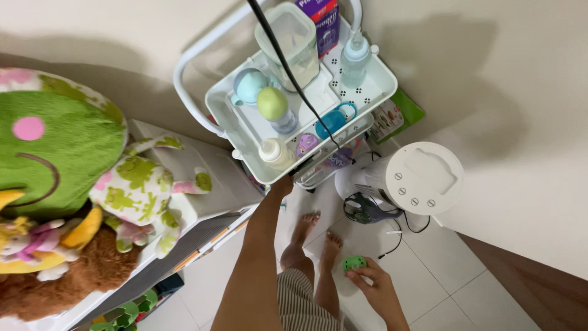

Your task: The person picks up toys from the floor and under a bed, places them into a green bin and a red toy castle, and wipes down a toy dinosaur and a picture frame.

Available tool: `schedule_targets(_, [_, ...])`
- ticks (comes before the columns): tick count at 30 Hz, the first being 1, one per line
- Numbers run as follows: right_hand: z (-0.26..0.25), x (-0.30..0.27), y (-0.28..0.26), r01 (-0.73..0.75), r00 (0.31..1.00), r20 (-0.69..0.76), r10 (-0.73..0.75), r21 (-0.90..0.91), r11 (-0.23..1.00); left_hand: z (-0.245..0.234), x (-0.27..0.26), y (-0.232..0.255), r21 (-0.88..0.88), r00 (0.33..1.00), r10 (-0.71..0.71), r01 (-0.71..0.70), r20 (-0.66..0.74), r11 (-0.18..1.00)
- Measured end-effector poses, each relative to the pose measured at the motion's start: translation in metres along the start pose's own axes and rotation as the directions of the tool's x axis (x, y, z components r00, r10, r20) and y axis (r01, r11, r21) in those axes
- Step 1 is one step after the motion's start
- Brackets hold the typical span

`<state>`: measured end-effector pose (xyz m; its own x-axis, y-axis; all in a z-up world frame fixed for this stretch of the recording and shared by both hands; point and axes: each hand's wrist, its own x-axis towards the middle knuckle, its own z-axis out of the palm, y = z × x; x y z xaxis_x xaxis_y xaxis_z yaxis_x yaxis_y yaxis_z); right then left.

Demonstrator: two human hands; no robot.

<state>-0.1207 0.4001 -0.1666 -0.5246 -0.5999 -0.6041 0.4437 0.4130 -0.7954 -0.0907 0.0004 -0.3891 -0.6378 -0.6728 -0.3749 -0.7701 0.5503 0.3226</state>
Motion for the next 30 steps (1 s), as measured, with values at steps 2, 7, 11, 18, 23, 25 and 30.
schedule_targets(2, [-0.001,0.008,0.005,0.031,0.999,0.009,-0.031,-0.065,0.997,0.017,0.015,-0.001,0.006,0.999,-0.04,0.04,0.002,0.999])
schedule_targets(7, [-0.003,0.025,0.007,0.041,0.998,0.043,-0.034,-0.165,0.985,0.053,0.04,0.004,0.029,0.994,-0.112,0.112,-0.007,0.993])
schedule_targets(11, [0.004,0.045,0.002,0.028,0.998,0.061,-0.018,-0.183,0.983,0.067,0.042,0.007,0.055,0.987,-0.16,0.16,-0.014,0.986])
schedule_targets(18, [0.019,0.065,-0.022,0.337,0.939,0.107,-0.326,-0.11,0.935,0.023,-0.022,0.057,0.155,0.987,-0.156,0.158,-0.027,0.975])
schedule_targets(23, [0.021,0.068,-0.054,0.373,0.923,0.09,-0.373,0.015,0.928,-0.106,-0.144,0.095,-0.223,0.982,0.111,-0.076,0.151,0.972])
schedule_targets(25, [0.02,0.066,-0.067,0.329,0.939,0.094,-0.332,0.044,0.943,-0.16,-0.18,0.109,-0.405,0.987,0.094,-0.035,0.128,0.914])
schedule_targets(30, [0.021,0.061,-0.086,0.336,0.929,0.085,-0.359,0.207,0.919,-0.25,-0.174,0.106,-0.43,0.754,0.003,-0.378,-0.657,0.82])
